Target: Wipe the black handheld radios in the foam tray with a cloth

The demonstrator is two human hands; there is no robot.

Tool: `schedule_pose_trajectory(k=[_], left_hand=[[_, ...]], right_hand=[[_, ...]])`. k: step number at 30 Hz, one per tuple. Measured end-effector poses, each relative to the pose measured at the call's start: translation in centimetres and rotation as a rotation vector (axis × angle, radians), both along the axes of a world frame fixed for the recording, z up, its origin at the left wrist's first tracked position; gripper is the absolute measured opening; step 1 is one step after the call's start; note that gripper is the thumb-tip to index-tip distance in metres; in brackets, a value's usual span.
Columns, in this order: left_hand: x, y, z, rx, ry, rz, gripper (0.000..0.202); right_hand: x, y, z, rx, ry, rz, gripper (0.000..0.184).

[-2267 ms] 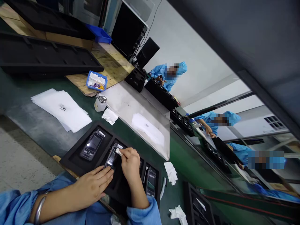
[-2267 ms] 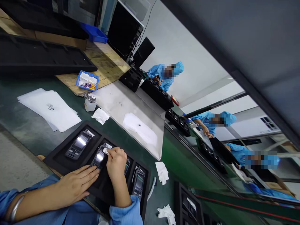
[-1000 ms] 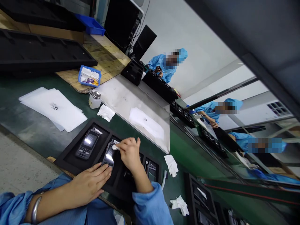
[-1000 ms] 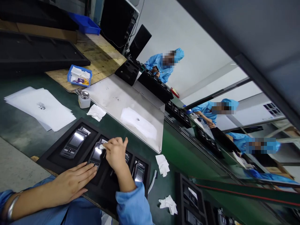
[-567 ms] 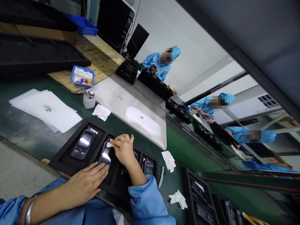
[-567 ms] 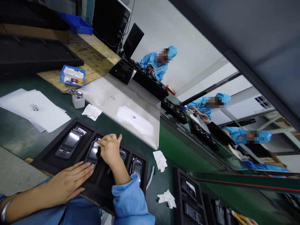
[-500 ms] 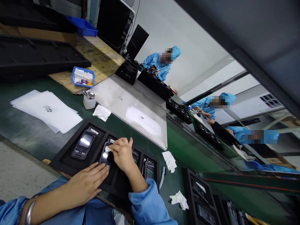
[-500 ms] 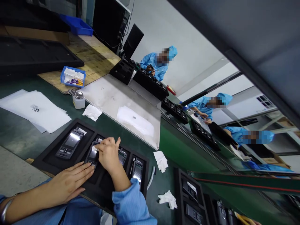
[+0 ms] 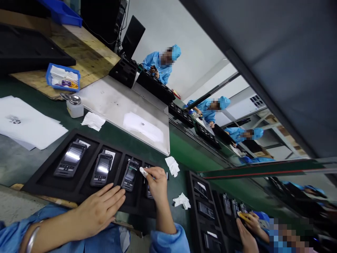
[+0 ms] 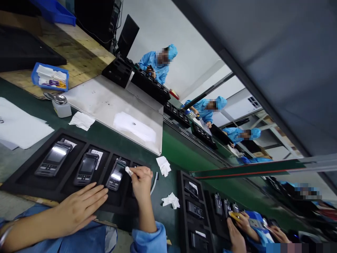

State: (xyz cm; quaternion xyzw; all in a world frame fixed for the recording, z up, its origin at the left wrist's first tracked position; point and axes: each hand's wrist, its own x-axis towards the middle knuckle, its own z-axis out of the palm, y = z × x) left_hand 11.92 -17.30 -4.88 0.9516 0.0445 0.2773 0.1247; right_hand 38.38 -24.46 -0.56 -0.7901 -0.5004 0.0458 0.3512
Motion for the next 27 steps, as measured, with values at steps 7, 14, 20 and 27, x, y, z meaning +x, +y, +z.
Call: schedule_pose_trajectory(k=[7, 14, 20, 27], left_hand=[[4.4, -0.9, -1.1, 0.080, 0.236, -0.014, 0.056], [4.2, -1.0, -1.5, 0.096, 0.281, -0.019, 0.058], [4.4, -0.9, -1.3, 0.116, 0.302, -0.041, 0.058], [4.3, -0.9, -1.3, 0.042, 0.365, -0.056, 0.061]], right_hand=[[-2.6, 5.1, 0.3, -0.239, -0.137, 0.051, 0.031], [-2.5, 2.3, 1.0, -0.327, -0.093, 0.388, 0.041], [-0.9, 3.9, 0.8, -0.290, -0.163, 0.191, 0.035], [-2.3, 2.3, 1.1, -0.350, -0.043, 0.425, 0.039]])
